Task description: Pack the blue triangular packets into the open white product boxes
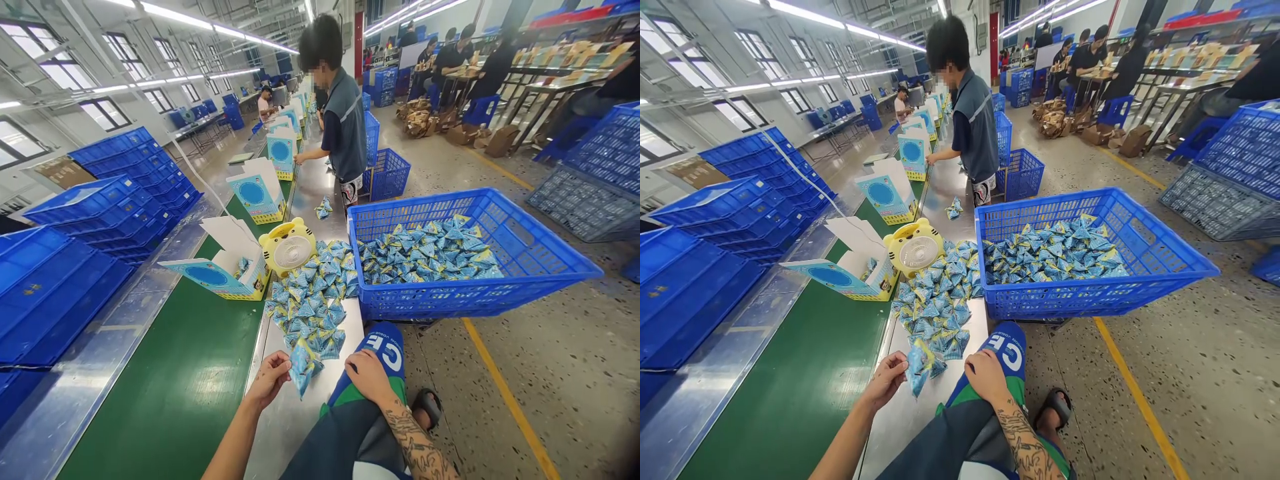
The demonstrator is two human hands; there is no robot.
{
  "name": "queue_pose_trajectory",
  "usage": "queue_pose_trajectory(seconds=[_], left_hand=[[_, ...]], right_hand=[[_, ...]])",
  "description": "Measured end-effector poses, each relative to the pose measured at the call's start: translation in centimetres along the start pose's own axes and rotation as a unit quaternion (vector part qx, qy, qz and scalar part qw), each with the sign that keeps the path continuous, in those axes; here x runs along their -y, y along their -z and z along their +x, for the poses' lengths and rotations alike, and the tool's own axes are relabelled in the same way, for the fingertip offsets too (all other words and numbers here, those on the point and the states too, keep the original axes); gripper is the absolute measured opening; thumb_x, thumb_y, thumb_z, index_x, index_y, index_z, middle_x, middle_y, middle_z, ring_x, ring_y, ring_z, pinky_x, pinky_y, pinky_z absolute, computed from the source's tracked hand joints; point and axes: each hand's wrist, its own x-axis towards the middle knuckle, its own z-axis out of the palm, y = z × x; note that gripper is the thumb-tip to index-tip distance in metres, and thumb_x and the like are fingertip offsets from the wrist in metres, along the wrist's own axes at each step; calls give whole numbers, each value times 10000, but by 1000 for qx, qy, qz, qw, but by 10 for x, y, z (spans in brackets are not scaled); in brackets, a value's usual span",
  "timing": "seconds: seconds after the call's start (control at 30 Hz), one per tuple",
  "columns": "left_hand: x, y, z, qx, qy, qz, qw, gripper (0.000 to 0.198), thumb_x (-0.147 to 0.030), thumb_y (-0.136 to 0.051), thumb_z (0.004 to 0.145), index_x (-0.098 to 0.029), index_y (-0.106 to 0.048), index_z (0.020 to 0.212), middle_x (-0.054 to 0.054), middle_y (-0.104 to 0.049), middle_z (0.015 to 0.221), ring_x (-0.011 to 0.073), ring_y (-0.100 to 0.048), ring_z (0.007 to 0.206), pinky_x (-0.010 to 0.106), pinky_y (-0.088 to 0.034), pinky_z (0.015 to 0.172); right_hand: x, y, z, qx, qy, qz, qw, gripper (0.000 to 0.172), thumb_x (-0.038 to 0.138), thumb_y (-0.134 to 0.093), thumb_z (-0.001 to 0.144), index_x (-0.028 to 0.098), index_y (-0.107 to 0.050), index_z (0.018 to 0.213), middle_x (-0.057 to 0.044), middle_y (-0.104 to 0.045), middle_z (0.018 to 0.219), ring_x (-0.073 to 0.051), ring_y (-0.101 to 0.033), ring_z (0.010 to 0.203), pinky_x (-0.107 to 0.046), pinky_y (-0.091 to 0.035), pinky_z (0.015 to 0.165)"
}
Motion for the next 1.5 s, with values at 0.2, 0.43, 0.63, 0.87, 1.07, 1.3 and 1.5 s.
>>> queue_pose_trajectory(seconds=[0.2, 0.43, 0.63, 0.87, 1.07, 1.3, 1.5], left_hand=[[21, -20, 1, 15, 40, -105, 993, 456, -370, -1011, 616, -165, -632, 764, -71, -572, 627, 35, -502, 513, 177, -433, 524], [53, -59, -1, 22, 75, -97, 992, 458, -380, -1018, 605, -159, -681, 822, -59, -603, 688, 34, -494, 531, 193, -416, 523], [55, -78, 6, 38, 54, -40, 997, 429, -409, -997, 630, -141, -723, 823, -29, -633, 726, 61, -520, 624, 217, -390, 606], [51, -72, 14, 89, 48, 25, 995, 424, -440, -968, 659, -131, -701, 774, -57, -535, 630, 41, -370, 536, 232, -227, 523], [47, -75, 6, 79, 67, -16, 995, 459, -399, -988, 635, -152, -692, 884, -67, -547, 672, 40, -395, 538, 219, -269, 514], [33, -67, 6, 39, 61, -111, 991, 498, -391, -1018, 579, -160, -628, 786, -67, -528, 633, 54, -456, 556, 202, -362, 558], [12, -53, 21, 4, 0, -123, 992, 477, -385, -1018, 573, -162, -649, 776, -41, -588, 692, 75, -520, 629, 214, -435, 621]], right_hand=[[0, 1, -1, 0, 5, 10, 1000, 344, 270, -421, 990, 197, -739, 882, -68, -808, 1010, -232, -704, 1038, -501, -340, 1222], [7, 7, -4, 26, -64, 326, 943, 498, 594, -464, 966, 184, -706, 1112, -126, -788, 1070, -280, -710, 1055, -484, -490, 1090], [23, 9, -27, 74, -95, 312, 943, 787, 386, -738, 785, 193, -482, 1504, -133, -724, 1288, -283, -693, 1149, -457, -515, 1065], [24, -3, -24, 23, -95, 302, 948, 735, 450, -719, 816, 206, -565, 1492, -146, -719, 1334, -320, -652, 1237, -508, -487, 1127], [10, 18, -23, -125, -162, 614, 762, 651, 619, -785, 779, 204, -655, 1263, -63, -752, 1028, -177, -636, 791, -357, -568, 759], [-4, 41, -36, -102, -154, 638, 748, 585, 558, -849, 794, 200, -698, 1232, -50, -779, 1047, -150, -655, 795, -334, -559, 771], [3, 28, -40, -50, -188, 599, 776, 620, 626, -829, 780, 180, -708, 1192, -38, -800, 949, -149, -676, 716, -339, -509, 775]])
